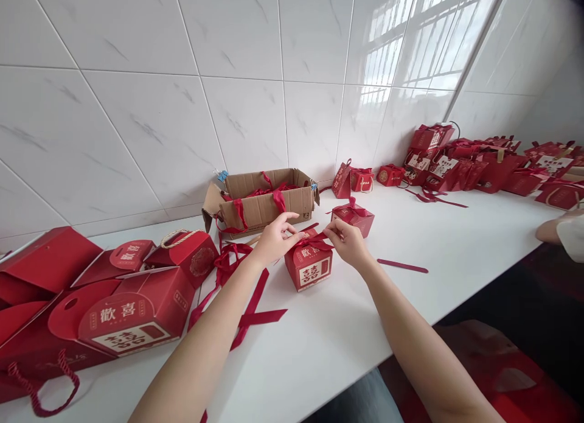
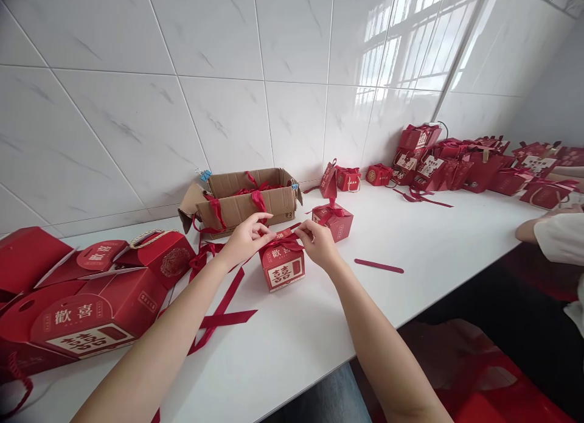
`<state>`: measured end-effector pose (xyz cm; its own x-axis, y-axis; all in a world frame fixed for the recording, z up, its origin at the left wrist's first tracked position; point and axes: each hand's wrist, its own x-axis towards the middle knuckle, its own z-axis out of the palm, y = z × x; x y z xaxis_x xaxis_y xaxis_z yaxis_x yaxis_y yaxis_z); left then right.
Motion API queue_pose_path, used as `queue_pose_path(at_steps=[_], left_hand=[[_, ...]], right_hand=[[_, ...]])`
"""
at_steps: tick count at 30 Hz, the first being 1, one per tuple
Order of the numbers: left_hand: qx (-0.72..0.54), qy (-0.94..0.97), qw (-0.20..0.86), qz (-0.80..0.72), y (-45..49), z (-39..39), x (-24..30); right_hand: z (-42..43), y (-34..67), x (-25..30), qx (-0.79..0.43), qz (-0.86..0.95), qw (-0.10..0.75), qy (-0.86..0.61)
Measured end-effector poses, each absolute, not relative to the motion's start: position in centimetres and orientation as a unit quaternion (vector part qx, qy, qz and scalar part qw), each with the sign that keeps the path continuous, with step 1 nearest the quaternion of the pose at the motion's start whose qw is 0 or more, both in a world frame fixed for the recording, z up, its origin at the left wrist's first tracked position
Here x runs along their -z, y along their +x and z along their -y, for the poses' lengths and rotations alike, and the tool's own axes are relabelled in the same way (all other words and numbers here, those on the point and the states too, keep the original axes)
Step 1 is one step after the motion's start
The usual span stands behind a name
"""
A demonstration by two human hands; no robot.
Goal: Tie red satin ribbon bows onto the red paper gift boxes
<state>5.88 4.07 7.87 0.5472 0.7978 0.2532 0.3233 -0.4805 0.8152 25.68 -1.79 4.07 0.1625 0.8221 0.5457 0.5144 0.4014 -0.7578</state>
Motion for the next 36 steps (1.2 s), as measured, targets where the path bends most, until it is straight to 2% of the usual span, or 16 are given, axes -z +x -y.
queue_pose_path(at_steps=[9, 17, 23, 28, 36], left_hand=[[-0.296, 0.835, 0.320, -0.335, 6.5, -3.9, -7.4], [-0.294, 0.836, 0.326, -0.327, 6.4, -4.2, -7.4], [-0.291, 0.845, 0.308, -0.325, 6.4, -4.1, -7.3], [-0.295, 0.845, 0.288, -0.340, 6.6, -4.0, -7.4], [-0.292, 0.841, 0.279, -0.360, 6.7, -4.2, -7.3]], right_hand=[[2.1, 25.1, -4.7, -0.209, 0.591, 0.586, -0.513], [2.6, 25.6, -4.6, -0.168, 0.670, 0.453, -0.564], [2.7, 25.9, -4.7, -0.213, 0.688, 0.441, -0.536], [3.0, 25.8, -4.9, -0.144, 0.710, 0.443, -0.529], [3.7, 24.9, -4.9, -0.047, 0.804, 0.411, -0.428]])
